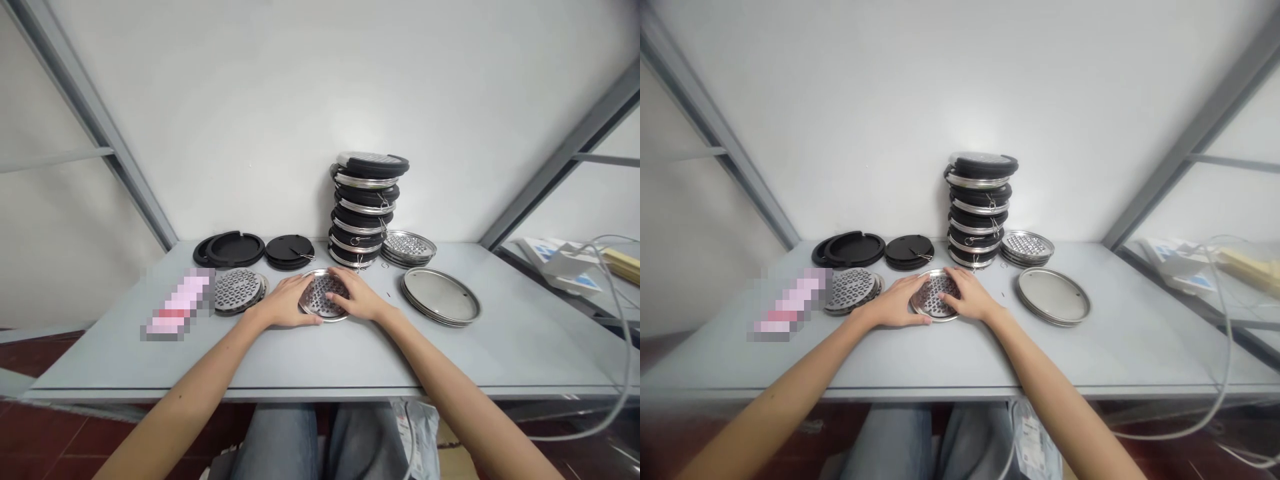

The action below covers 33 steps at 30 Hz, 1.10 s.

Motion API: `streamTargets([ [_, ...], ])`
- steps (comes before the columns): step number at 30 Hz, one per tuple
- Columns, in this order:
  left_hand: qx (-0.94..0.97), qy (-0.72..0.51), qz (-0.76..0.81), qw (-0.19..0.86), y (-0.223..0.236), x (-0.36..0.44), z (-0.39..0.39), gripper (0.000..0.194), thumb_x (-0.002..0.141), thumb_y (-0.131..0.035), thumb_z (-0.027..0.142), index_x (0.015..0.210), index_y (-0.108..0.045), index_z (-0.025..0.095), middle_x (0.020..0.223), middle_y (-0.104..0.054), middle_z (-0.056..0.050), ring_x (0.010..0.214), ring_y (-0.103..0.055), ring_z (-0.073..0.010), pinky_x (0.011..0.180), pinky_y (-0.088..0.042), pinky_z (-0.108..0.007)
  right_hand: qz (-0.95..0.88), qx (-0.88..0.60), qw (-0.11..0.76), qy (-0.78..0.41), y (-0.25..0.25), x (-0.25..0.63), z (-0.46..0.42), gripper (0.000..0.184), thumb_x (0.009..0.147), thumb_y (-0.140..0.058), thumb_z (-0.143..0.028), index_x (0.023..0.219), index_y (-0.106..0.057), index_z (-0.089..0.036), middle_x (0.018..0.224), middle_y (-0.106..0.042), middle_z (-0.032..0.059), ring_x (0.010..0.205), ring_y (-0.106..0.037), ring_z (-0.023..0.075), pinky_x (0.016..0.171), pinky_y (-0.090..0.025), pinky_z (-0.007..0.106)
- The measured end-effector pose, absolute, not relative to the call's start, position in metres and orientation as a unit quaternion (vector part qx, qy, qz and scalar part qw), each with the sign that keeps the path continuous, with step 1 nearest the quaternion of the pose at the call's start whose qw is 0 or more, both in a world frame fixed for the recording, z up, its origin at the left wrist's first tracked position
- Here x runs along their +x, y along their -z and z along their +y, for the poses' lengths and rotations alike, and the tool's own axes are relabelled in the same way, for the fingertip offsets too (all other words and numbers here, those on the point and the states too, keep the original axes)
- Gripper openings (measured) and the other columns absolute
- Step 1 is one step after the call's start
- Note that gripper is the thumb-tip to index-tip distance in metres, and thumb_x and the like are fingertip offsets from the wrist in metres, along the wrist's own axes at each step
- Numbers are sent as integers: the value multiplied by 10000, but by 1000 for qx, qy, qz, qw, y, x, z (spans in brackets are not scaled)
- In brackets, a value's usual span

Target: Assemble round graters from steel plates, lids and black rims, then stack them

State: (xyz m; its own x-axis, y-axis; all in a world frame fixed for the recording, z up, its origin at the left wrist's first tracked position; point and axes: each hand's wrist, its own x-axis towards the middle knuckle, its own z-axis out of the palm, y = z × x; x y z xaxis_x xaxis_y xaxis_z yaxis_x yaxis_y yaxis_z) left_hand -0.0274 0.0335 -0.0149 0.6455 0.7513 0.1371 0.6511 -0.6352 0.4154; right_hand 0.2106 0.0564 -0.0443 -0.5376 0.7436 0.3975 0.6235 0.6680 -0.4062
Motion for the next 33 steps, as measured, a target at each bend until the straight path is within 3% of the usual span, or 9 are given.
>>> streamTargets([
  [12,890,-112,396,199,17,-31,35,1080,651,-662,706,1500,-189,233,1537,-279,-81,1411,-197,-375,1135,-227,-486,-869,-402,271,-101,40,207,53,533,887,-502,-460,1280,-518,-100,1242,-585,191,1195,-515,306,1027,-396,484],
  [17,897,-101,375,212,16,-34,37,1031,667,-665,690,1493,-218,265,1546,-265,-40,1427,-139,-370,1143,-201,-493,-855,-416,292,-102,38,207,51,493,879,-520,-461,1238,-571,-127,1318,-509,191,1244,-470,303,1053,-375,476],
  [22,910,-105,346,204,18,-32,37,986,650,-685,685,1458,-311,262,1505,-354,-62,1421,-189,-343,1150,-167,-496,-856,-423,276,-113,39,210,51,494,892,-497,-484,1236,-586,-141,1381,-454,196,1295,-424,317,1068,-355,491],
  [33,910,-99,342,212,19,-29,37,1012,633,-686,703,1458,-313,253,1506,-350,-76,1419,-205,-340,1152,-143,-509,-862,-421,250,-133,42,211,54,457,974,-312,-408,1229,-604,-167,1363,-493,171,1291,-446,278,1089,-342,481],
])
